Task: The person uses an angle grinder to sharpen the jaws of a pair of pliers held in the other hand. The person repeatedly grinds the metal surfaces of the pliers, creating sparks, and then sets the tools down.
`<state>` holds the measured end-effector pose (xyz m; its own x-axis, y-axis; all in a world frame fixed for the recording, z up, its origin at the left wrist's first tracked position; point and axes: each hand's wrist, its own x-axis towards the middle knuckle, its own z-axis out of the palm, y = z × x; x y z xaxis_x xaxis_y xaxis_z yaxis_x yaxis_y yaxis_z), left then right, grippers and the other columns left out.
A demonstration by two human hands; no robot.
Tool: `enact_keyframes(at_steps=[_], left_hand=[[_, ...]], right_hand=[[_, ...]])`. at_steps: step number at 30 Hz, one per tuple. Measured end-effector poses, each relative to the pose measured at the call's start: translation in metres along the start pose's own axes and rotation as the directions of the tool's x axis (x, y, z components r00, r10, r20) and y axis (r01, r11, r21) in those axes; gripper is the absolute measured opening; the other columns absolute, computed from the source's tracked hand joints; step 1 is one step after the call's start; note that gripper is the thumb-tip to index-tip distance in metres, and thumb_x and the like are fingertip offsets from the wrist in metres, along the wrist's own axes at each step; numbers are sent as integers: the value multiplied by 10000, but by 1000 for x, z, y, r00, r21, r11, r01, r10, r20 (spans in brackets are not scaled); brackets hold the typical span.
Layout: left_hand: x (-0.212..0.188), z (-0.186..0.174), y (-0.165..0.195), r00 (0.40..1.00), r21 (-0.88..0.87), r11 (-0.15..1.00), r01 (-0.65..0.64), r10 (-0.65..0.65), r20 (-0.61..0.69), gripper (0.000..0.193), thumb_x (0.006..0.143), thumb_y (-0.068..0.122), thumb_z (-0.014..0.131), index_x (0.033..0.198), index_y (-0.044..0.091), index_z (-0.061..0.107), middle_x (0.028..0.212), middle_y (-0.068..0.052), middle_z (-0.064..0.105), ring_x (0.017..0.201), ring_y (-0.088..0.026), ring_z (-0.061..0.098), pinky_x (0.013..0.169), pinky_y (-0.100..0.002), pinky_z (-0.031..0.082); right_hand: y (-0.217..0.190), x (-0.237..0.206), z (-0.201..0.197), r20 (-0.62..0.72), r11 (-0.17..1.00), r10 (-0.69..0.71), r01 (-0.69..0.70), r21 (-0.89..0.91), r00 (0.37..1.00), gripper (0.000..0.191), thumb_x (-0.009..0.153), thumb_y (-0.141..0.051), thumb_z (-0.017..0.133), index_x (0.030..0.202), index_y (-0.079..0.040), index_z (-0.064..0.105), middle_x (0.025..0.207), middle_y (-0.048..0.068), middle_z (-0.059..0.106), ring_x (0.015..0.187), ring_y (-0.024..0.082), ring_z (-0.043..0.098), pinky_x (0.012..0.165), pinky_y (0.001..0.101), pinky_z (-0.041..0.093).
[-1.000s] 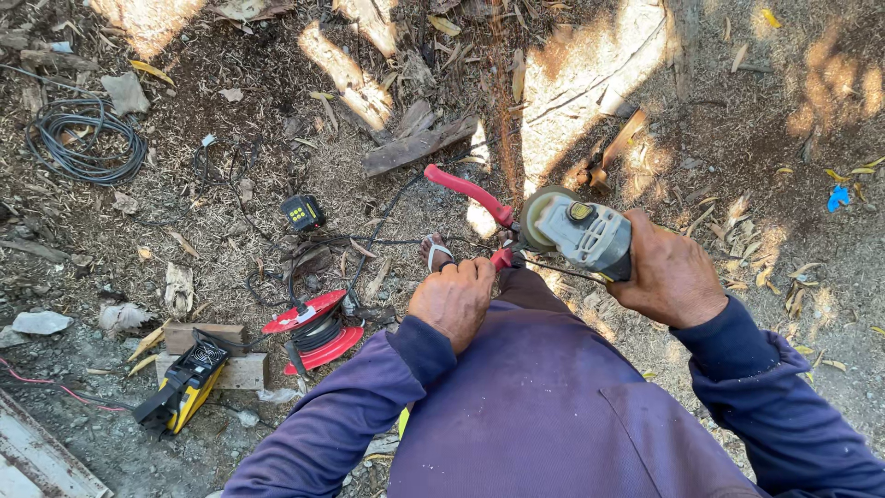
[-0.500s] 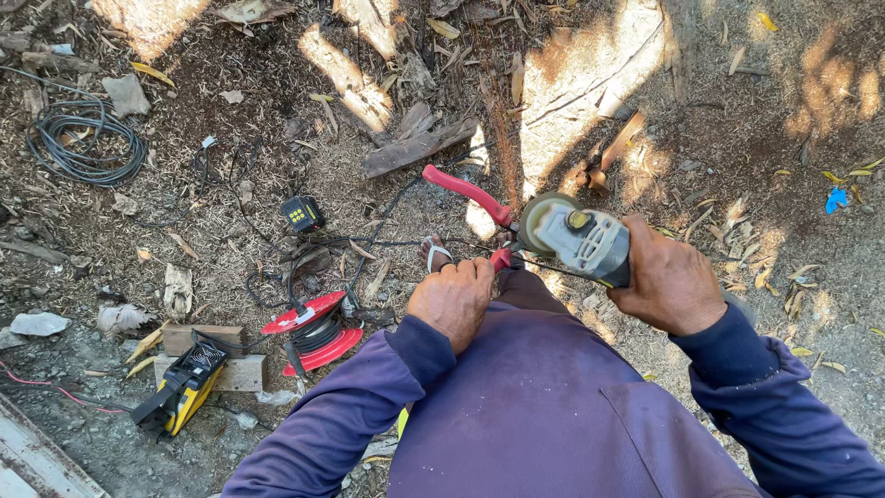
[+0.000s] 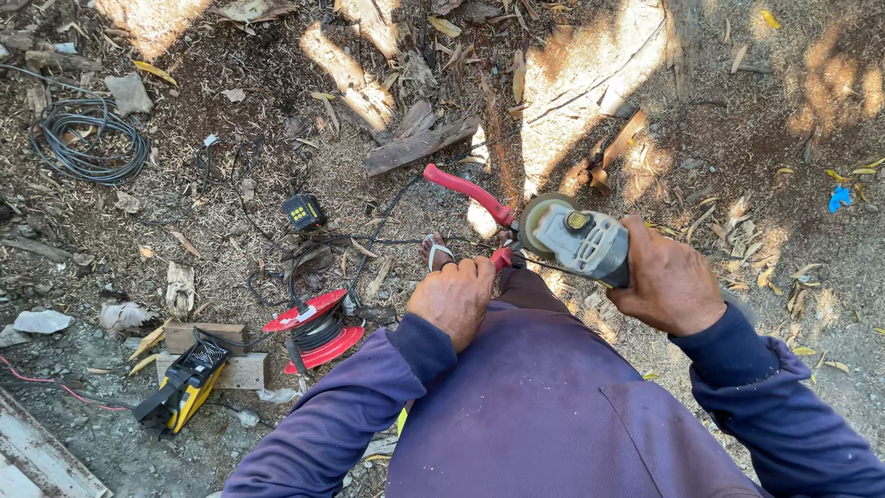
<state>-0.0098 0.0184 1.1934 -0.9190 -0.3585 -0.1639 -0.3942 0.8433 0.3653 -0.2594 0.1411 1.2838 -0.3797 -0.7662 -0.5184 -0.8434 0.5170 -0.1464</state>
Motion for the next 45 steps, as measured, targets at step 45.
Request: enact_keyframes(at_steps=[45], left_hand=[[9,-18,-9,997,-51,996,70,-67,45,258,899,174,609,1100,13,593,844,-102,685,699,-241,724,531,-377,588]], right_hand=[[-19,-1,-14,-29,999,-35,36,27,999,657,646,-201,836,1206,-88,513,920,180,710,848,401,727,761,505,589]])
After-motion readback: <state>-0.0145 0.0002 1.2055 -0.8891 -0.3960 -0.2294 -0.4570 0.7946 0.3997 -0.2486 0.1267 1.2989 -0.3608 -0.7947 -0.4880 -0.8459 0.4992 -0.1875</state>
